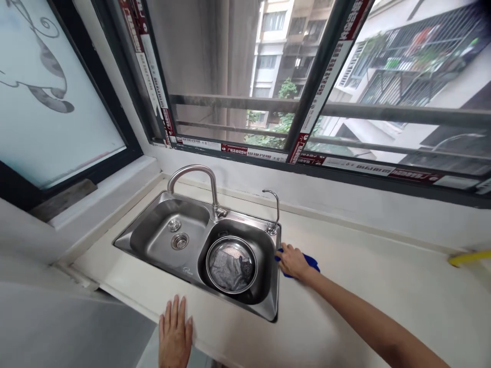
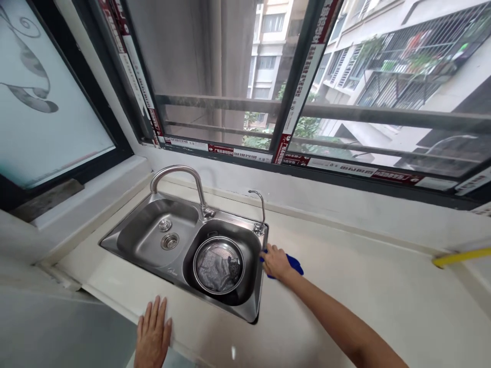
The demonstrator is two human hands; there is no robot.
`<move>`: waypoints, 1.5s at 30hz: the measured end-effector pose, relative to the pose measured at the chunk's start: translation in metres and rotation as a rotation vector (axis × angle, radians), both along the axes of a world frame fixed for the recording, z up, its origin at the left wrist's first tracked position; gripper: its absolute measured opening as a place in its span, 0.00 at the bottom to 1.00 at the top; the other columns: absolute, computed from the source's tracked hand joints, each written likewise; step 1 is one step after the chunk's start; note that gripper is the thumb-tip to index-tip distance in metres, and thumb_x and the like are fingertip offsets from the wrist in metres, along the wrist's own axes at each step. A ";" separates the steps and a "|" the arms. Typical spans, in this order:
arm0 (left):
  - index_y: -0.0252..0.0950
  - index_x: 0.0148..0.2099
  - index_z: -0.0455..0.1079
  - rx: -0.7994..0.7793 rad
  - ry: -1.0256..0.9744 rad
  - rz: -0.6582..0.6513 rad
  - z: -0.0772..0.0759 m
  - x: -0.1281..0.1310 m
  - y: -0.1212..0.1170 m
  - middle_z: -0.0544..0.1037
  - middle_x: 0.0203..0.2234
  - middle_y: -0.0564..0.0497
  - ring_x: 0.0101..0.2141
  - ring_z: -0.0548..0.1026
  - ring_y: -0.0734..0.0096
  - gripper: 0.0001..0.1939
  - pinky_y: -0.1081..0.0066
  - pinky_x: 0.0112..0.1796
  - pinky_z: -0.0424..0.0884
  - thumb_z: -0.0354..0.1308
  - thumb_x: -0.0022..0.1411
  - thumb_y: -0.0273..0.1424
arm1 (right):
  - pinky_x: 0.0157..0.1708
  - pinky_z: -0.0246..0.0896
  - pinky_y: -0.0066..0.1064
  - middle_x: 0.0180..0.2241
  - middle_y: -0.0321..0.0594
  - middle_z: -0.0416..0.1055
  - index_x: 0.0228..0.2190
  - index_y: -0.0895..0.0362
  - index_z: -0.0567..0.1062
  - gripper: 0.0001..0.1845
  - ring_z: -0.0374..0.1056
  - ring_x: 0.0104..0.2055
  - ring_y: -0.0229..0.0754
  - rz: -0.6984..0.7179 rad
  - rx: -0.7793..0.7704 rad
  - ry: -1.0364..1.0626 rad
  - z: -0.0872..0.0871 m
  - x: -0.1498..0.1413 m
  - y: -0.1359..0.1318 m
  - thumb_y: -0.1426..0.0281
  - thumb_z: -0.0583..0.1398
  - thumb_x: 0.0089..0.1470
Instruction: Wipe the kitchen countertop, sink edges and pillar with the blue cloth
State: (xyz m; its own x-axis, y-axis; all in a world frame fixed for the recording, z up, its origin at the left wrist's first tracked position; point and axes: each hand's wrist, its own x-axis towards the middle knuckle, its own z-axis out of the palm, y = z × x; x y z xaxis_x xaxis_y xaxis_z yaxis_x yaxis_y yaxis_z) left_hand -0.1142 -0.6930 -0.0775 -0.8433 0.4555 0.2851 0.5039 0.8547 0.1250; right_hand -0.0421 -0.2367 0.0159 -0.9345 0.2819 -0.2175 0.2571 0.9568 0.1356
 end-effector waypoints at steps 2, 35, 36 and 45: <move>0.45 0.71 0.40 0.035 0.032 0.002 -0.002 0.000 0.001 0.59 0.68 0.48 0.69 0.49 0.58 0.29 0.48 0.66 0.51 0.40 0.70 0.35 | 0.43 0.59 0.39 0.49 0.49 0.66 0.47 0.50 0.75 0.18 0.63 0.49 0.52 0.059 -0.024 -0.004 0.000 0.024 -0.023 0.68 0.56 0.55; 0.44 0.72 0.36 -0.039 0.012 -0.034 0.014 0.001 0.003 0.60 0.67 0.44 0.69 0.49 0.55 0.34 0.46 0.62 0.58 0.44 0.69 0.32 | 0.40 0.60 0.42 0.56 0.51 0.65 0.56 0.57 0.66 0.23 0.63 0.47 0.54 -0.210 0.055 0.203 -0.027 -0.045 0.099 0.69 0.48 0.61; 0.44 0.72 0.36 -0.040 0.017 -0.038 0.015 0.001 0.004 0.60 0.67 0.44 0.68 0.49 0.54 0.34 0.46 0.62 0.59 0.44 0.69 0.32 | 0.41 0.59 0.43 0.58 0.51 0.64 0.56 0.57 0.66 0.23 0.63 0.47 0.55 -0.207 0.067 0.218 -0.029 -0.039 0.091 0.69 0.47 0.61; 0.42 0.72 0.34 -0.028 0.103 -0.038 0.014 0.001 0.006 0.62 0.66 0.43 0.67 0.53 0.52 0.35 0.47 0.60 0.60 0.45 0.68 0.32 | 0.49 0.54 0.40 0.56 0.49 0.64 0.59 0.55 0.65 0.25 0.61 0.54 0.50 -0.066 0.079 0.450 -0.051 0.005 0.040 0.70 0.48 0.62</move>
